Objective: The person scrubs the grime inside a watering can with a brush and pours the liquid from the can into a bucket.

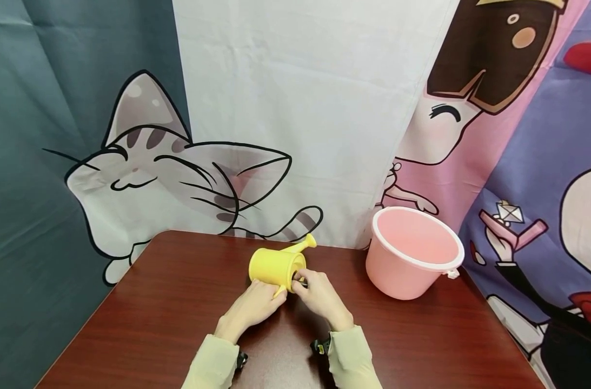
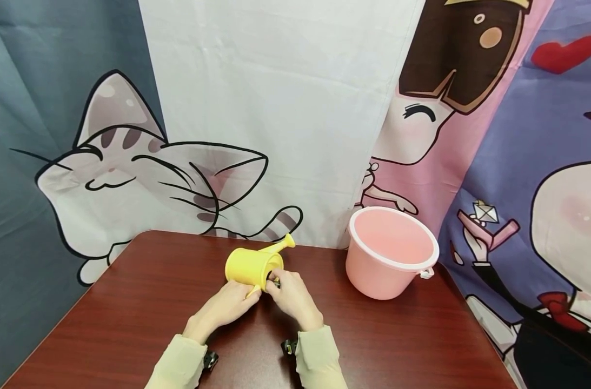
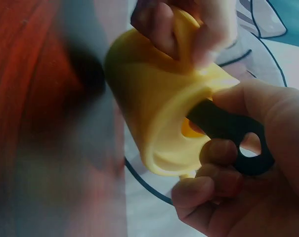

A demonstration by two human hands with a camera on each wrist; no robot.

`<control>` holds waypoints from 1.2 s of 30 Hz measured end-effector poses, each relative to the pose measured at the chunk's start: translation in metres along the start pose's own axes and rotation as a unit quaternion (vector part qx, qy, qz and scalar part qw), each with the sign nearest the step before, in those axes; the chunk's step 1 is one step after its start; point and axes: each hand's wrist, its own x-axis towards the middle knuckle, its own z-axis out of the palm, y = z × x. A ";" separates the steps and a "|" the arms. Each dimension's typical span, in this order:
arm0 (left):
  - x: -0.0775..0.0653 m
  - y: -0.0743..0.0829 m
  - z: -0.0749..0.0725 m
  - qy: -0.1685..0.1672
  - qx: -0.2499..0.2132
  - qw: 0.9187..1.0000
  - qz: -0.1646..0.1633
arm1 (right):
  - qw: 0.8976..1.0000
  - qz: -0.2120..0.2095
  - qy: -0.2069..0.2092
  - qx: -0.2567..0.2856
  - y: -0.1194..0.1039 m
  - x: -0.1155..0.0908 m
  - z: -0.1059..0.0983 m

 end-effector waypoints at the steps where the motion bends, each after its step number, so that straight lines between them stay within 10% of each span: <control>1: 0.000 0.000 0.000 0.000 0.001 1.000 0.000 | 1.000 0.000 0.003 0.000 0.000 0.000 0.001; 36: 0.000 0.002 -0.003 -0.012 -0.041 0.999 -0.024 | 0.998 0.049 -0.005 0.025 -0.002 -0.006 -0.034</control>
